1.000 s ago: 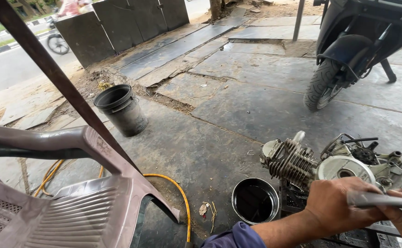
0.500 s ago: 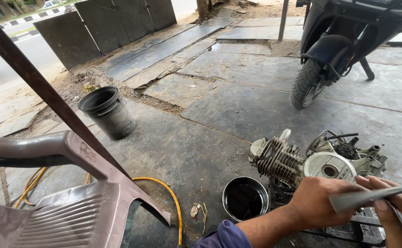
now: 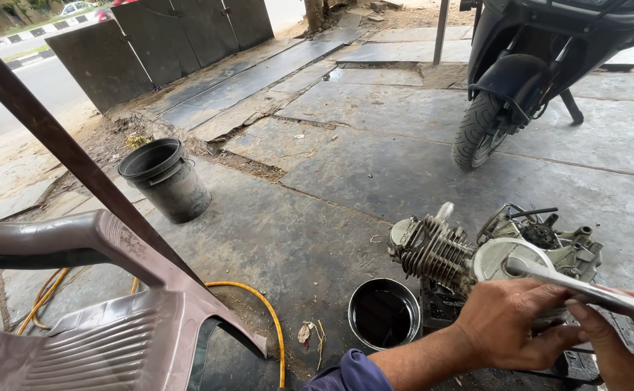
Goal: The person sits on the ground next to a disassembled motorcycle engine and files a small metal component, holding the part in one hand and a flat file in the other, repeatedly stroking the file along the part and repositioning it between strokes.
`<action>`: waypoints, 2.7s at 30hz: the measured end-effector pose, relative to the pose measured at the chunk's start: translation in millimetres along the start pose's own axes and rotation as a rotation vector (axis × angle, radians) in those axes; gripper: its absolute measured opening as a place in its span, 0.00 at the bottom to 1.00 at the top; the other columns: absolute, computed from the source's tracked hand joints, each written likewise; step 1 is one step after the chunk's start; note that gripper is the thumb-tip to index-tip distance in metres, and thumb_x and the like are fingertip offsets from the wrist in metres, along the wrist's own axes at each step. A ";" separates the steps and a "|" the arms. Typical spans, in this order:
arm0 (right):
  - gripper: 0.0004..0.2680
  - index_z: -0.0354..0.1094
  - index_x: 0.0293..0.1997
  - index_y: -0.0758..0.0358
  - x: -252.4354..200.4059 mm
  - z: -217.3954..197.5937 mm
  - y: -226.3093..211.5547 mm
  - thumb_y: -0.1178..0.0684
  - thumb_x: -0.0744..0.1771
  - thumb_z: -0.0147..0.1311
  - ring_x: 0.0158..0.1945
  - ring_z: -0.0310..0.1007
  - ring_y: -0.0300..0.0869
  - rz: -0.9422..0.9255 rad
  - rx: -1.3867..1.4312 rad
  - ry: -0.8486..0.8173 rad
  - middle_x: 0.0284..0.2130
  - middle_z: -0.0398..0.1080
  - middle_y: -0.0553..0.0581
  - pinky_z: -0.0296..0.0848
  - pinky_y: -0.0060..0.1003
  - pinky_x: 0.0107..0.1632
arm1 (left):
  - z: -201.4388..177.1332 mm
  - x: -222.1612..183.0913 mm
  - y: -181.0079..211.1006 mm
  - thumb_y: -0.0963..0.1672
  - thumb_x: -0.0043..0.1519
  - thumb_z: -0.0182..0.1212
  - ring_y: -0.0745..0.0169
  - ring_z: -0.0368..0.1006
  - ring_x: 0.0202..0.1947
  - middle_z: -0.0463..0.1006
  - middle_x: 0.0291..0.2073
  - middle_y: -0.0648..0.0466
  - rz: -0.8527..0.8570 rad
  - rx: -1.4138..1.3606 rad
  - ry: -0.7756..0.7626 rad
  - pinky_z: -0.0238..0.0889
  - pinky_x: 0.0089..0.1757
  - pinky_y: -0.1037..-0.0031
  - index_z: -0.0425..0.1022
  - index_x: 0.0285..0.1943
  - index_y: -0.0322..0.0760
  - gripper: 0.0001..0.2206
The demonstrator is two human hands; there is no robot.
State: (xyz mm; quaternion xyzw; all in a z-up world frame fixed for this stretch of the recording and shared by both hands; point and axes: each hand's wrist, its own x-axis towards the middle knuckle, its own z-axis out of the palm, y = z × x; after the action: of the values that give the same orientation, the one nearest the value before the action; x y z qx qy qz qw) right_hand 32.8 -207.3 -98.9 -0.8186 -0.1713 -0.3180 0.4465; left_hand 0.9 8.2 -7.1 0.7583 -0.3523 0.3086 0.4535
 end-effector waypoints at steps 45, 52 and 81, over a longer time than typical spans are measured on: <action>0.13 0.76 0.49 0.60 31.7 -20.9 -115.8 0.50 0.63 0.71 0.52 0.77 0.39 -0.119 -0.021 0.216 0.47 0.77 0.54 0.77 0.33 0.51 | -26.1 12.5 0.2 0.47 0.78 0.54 0.56 0.81 0.56 0.81 0.54 0.47 0.050 -0.228 -0.156 0.75 0.61 0.64 0.72 0.65 0.37 0.13; 0.11 0.77 0.47 0.56 28.7 -22.9 -112.4 0.48 0.63 0.69 0.51 0.78 0.38 -0.140 -0.047 0.194 0.47 0.78 0.51 0.79 0.32 0.50 | -17.3 8.9 -8.0 0.43 0.69 0.62 0.60 0.85 0.43 0.85 0.44 0.48 -0.130 -0.260 -0.119 0.81 0.44 0.73 0.79 0.59 0.35 0.12; 0.23 0.44 0.79 0.58 9.2 52.8 -123.3 0.41 0.73 0.25 0.73 0.58 0.50 0.436 0.724 0.013 0.73 0.56 0.65 0.59 0.45 0.72 | 15.7 9.6 17.2 0.67 0.52 0.58 0.42 0.23 0.86 0.25 0.87 0.46 -0.333 -0.828 -0.106 0.26 0.76 0.41 0.29 0.86 0.47 0.59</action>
State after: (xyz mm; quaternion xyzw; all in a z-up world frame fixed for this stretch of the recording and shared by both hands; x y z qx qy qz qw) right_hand -10.6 -96.1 -37.1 -0.6240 -0.0922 -0.1406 0.7631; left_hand -5.4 -14.4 2.3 0.5740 -0.3417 0.0251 0.7437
